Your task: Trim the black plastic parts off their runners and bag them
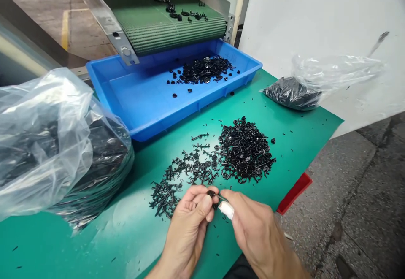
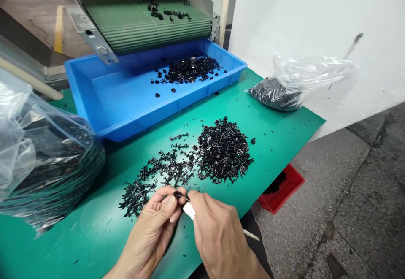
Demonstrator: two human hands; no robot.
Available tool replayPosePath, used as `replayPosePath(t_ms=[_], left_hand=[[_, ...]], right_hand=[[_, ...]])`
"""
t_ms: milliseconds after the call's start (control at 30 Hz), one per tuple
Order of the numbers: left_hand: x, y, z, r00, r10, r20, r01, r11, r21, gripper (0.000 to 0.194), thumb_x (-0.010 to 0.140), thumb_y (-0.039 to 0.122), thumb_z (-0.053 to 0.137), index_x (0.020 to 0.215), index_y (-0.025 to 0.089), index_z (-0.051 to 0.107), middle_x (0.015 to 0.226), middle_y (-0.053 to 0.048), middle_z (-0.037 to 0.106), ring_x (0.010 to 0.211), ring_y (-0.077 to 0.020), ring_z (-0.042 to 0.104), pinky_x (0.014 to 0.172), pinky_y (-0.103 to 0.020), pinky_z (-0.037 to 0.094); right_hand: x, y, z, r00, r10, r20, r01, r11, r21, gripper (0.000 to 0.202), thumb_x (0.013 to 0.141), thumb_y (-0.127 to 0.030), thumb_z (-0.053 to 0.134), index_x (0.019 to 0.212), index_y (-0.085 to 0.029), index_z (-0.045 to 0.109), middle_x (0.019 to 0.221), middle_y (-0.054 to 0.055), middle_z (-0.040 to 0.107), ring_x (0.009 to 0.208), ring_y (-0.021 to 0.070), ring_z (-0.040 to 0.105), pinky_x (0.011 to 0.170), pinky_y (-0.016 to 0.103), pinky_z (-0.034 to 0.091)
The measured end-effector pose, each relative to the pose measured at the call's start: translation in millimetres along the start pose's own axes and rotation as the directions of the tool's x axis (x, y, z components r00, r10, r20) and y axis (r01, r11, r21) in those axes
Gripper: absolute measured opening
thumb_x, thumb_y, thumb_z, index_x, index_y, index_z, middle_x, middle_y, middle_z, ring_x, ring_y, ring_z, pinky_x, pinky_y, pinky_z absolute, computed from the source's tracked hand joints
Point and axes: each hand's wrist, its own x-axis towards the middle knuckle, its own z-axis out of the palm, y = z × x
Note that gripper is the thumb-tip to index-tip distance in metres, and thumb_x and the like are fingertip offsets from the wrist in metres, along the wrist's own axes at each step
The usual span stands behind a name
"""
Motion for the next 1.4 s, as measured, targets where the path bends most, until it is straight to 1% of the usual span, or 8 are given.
replayPosePath(t_ms=[100,400,500,600,700,833,1100,1400], left_hand=[[-1,-1,1.6,1.000,0.000,-0.005,0.000,1.000,-0.001,0.016,0.067,0.019,0.083,0.077,0.016,0.070,0.082,-0.003,0.069,0.067,-0.0089,0.059,0.066,-0.017,0.050],[-1,-8,-0.1,0.996,0.079,-0.026,-0.077,0.994,0.078,0.017,0.068,0.020,0.082,0.072,0.018,0.066,0.091,-0.002,0.069,0.083,-0.0116,0.060,0.077,-0.020,0.049],[0,-7,-1.7,0.996,0.090,-0.025,-0.086,0.990,0.115,0.014,0.071,0.021,0.080,0.073,0.018,0.066,0.093,-0.001,0.069,0.081,-0.0108,0.060,0.076,-0.019,0.048],[2,-5,-1.6,0.996,0.089,-0.032,-0.083,0.986,0.147,0.013,0.073,0.023,0.079,0.076,0.018,0.067,0.089,-0.002,0.070,0.076,-0.0108,0.059,0.074,-0.019,0.049],[4,-3,0.2,0.993,0.101,-0.053,-0.090,0.980,0.176,0.014,0.073,0.024,0.079,0.079,0.018,0.069,0.085,-0.002,0.069,0.070,-0.0100,0.057,0.071,-0.019,0.049],[4,-1,1.4,0.995,0.073,-0.073,-0.063,0.990,0.123,0.019,0.074,0.027,0.078,0.090,0.020,0.070,0.084,-0.002,0.067,0.068,-0.0113,0.057,0.068,-0.021,0.049],[5,4,-0.5,0.997,0.032,0.073,-0.039,0.995,0.094,0.006,0.085,0.024,0.067,0.082,0.019,0.068,0.088,-0.002,0.065,0.057,-0.0068,0.046,0.054,-0.017,0.040],[5,-1,-0.1,0.999,0.051,0.011,-0.052,0.985,0.163,0.023,0.080,0.030,0.073,0.100,0.018,0.070,0.070,0.001,0.061,0.055,-0.0064,0.044,0.056,-0.017,0.038]], right_hand=[[-4,-3,4,0.998,-0.013,-0.055,0.007,0.995,-0.101,0.031,0.093,-0.008,0.030,0.092,-0.017,0.060,0.073,0.004,0.060,0.066,0.0191,0.061,0.057,0.029,0.047],[-2,-9,17,0.994,-0.027,-0.107,-0.002,0.964,-0.265,0.029,0.094,-0.008,0.031,0.097,-0.015,0.058,0.073,0.005,0.060,0.062,0.0179,0.059,0.055,0.029,0.039],[5,-7,12,0.996,0.089,0.024,-0.087,0.993,-0.075,0.025,0.089,-0.006,0.035,0.078,-0.020,0.054,0.065,0.000,0.059,0.056,0.0143,0.055,0.051,0.026,0.033],[15,2,1,0.952,0.188,0.242,-0.224,0.966,0.130,0.025,0.083,-0.003,0.039,0.069,-0.022,0.047,0.057,-0.005,0.054,0.052,0.0103,0.051,0.050,0.023,0.031],[26,13,-7,0.934,0.268,0.236,-0.295,0.951,0.090,0.024,0.083,-0.003,0.038,0.071,-0.021,0.049,0.057,-0.006,0.052,0.051,0.0100,0.048,0.051,0.022,0.030],[48,20,-7,0.975,0.186,0.118,-0.171,0.977,-0.123,0.023,0.088,-0.008,0.039,0.089,-0.020,0.058,0.077,0.001,0.058,0.063,0.0129,0.054,0.055,0.025,0.032],[81,21,2,0.965,0.109,0.239,0.002,0.907,-0.422,0.020,0.088,-0.006,0.045,0.088,-0.019,0.059,0.085,0.001,0.054,0.054,0.0110,0.046,0.047,0.028,0.021],[41,-6,-19,0.967,0.064,0.245,-0.057,0.998,-0.036,0.025,0.096,-0.016,0.033,0.093,-0.022,0.058,0.086,0.001,0.054,0.067,0.0144,0.054,0.059,0.028,0.041]])
